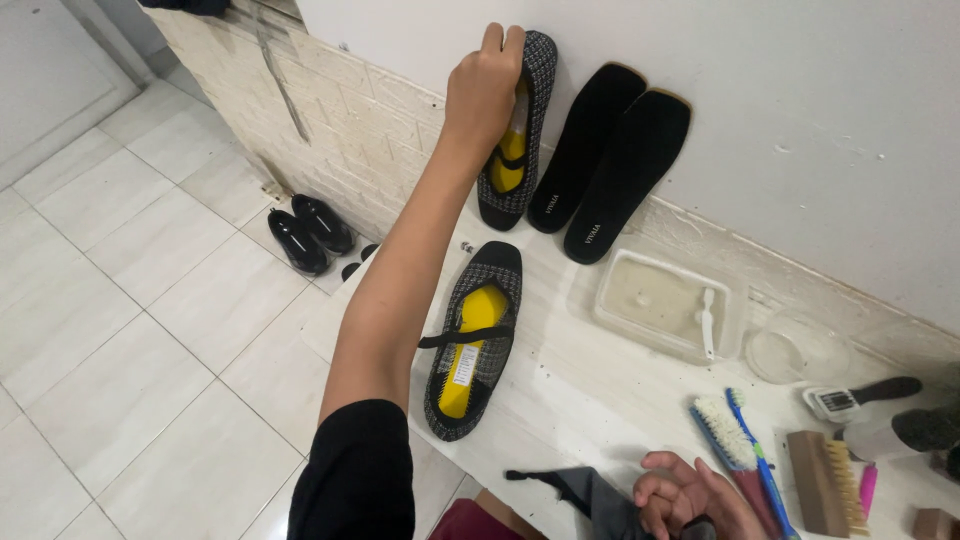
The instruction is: The person cleans the sole of a black and white patterned flat shoe using a toothbrush and a cloth. They scrub the sole, wipe it with a cloth, and place the shoe against the wall. The person then wipes the table surface and organizes cleaning tools.
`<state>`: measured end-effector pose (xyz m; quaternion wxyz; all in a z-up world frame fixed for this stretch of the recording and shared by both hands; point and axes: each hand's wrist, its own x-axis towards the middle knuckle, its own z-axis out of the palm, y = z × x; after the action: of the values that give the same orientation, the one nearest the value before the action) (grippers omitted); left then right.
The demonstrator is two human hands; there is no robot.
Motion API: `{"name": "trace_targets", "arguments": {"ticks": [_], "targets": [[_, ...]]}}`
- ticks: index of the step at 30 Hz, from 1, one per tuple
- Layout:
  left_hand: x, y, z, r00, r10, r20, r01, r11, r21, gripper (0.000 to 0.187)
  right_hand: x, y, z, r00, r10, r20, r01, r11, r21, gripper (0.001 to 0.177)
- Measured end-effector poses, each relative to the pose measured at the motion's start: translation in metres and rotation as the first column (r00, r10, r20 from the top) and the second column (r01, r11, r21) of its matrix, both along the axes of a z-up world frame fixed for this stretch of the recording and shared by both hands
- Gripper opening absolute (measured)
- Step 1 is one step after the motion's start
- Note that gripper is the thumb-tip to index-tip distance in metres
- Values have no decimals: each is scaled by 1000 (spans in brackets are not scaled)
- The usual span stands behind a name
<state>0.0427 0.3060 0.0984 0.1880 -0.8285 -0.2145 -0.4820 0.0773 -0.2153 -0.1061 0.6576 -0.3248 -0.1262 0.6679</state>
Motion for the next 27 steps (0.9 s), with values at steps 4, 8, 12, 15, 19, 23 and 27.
{"name": "trace_targets", "arguments": {"ticks": [4,8,12,15,19,23,27], "targets": [[-1,-1,-4,1000,-3,-18,5,995,101,40,4,2,3,997,68,23,-69,997,23,56],[-3,-4,-4,997,80,13,-80,990,116,45,-1,2,4,1000,2,17,-2,1000,14,56],[-8,-12,-2,984,180,11,-180,977,114,53,-1,3,8,998,46,40,-48,997,64,54],[-12,-13,-4,980,197,-5,-196,978,76,57,-1,3,7,997,43,63,-47,996,71,55],[-19,-16,-4,983,180,-29,-180,983,20,61,-2,5,12,993,61,98,-71,992,100,55],[-29,-36,4,975,223,-20,-222,974,38,64,3,5,2,993,74,94,-83,991,101,54],[-49,-91,19,957,288,20,-288,946,151,78,1,6,-4,993,58,100,-70,990,126,55]]}}
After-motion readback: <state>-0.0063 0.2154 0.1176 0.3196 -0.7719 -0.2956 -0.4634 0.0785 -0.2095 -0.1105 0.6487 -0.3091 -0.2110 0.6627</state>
